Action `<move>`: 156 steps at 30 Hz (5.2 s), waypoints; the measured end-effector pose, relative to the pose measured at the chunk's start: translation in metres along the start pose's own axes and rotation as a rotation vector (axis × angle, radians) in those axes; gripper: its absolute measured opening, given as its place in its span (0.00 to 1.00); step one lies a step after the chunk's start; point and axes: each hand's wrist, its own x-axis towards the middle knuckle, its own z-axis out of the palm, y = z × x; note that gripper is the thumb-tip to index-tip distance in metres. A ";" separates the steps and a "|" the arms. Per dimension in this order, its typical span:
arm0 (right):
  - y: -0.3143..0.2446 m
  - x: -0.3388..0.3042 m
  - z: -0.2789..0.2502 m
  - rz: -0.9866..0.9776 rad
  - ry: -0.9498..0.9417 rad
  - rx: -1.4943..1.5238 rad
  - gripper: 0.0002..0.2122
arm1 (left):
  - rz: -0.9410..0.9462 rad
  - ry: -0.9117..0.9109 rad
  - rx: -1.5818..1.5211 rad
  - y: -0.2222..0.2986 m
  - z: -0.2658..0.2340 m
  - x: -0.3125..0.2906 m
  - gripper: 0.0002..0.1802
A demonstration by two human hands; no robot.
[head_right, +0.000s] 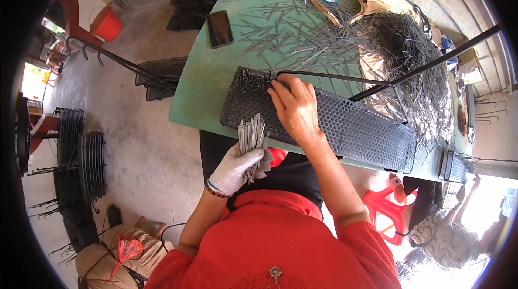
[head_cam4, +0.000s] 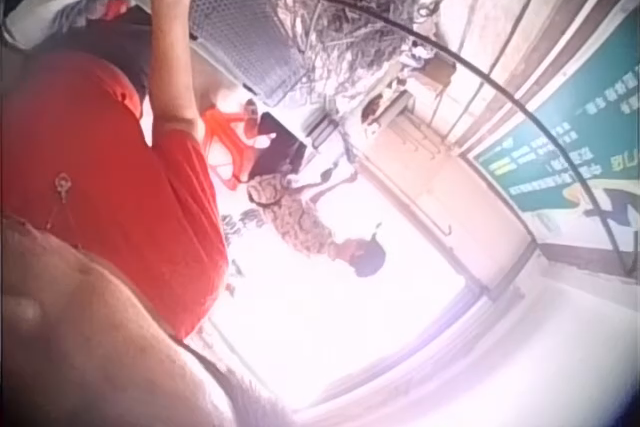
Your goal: Inserting small metal pins into a grid template as part of an assembly process.
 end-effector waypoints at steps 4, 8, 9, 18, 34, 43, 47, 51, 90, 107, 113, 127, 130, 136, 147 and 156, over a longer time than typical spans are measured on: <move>-0.002 -0.003 -0.004 0.010 0.015 0.019 0.09 | 0.049 0.056 -0.056 0.001 0.004 -0.002 0.11; -0.005 0.000 -0.005 0.023 -0.001 0.025 0.09 | 0.037 0.043 -0.055 0.000 -0.001 0.001 0.11; -0.003 0.000 -0.005 0.022 -0.001 0.024 0.09 | 0.034 0.046 -0.046 0.001 -0.001 0.001 0.11; -0.008 -0.003 -0.017 0.050 -0.006 0.137 0.08 | 0.074 0.094 -0.067 0.000 -0.001 -0.002 0.11; -0.040 0.007 -0.019 0.712 -0.095 0.847 0.07 | 0.273 0.292 -0.225 -0.001 -0.021 -0.003 0.11; -0.037 0.021 0.020 0.419 0.083 0.649 0.05 | 0.819 0.508 0.138 0.045 -0.053 0.019 0.10; -0.040 0.019 0.030 0.372 0.077 0.576 0.05 | 1.138 0.447 0.266 0.045 -0.106 0.059 0.08; -0.036 0.015 0.038 0.374 0.072 0.534 0.05 | 1.013 0.661 0.538 0.017 -0.129 0.081 0.13; -0.050 0.016 0.009 0.746 -0.469 0.958 0.08 | 0.219 0.260 -0.047 0.015 -0.017 -0.019 0.10; -0.035 0.026 0.021 0.392 0.105 0.457 0.06 | 0.054 0.195 -0.100 0.002 -0.021 -0.012 0.14; -0.035 0.023 0.029 0.381 0.029 0.448 0.06 | 0.078 0.155 -0.157 0.003 -0.018 -0.013 0.13; -0.029 0.023 0.027 -0.065 -0.015 0.098 0.07 | 0.129 0.155 -0.112 0.002 -0.017 -0.013 0.13; -0.036 0.017 0.011 0.206 -0.156 0.447 0.09 | 0.153 0.152 -0.145 0.003 -0.017 -0.012 0.13; -0.045 0.000 -0.005 0.475 -0.525 0.629 0.09 | 0.209 0.138 -0.200 0.004 -0.014 -0.010 0.12; -0.028 0.013 -0.010 0.760 -0.272 0.874 0.07 | 0.174 0.222 -0.172 0.001 -0.011 -0.010 0.12; -0.022 0.026 0.003 0.470 -0.072 0.614 0.07 | 0.143 0.231 -0.145 -0.001 -0.009 -0.010 0.12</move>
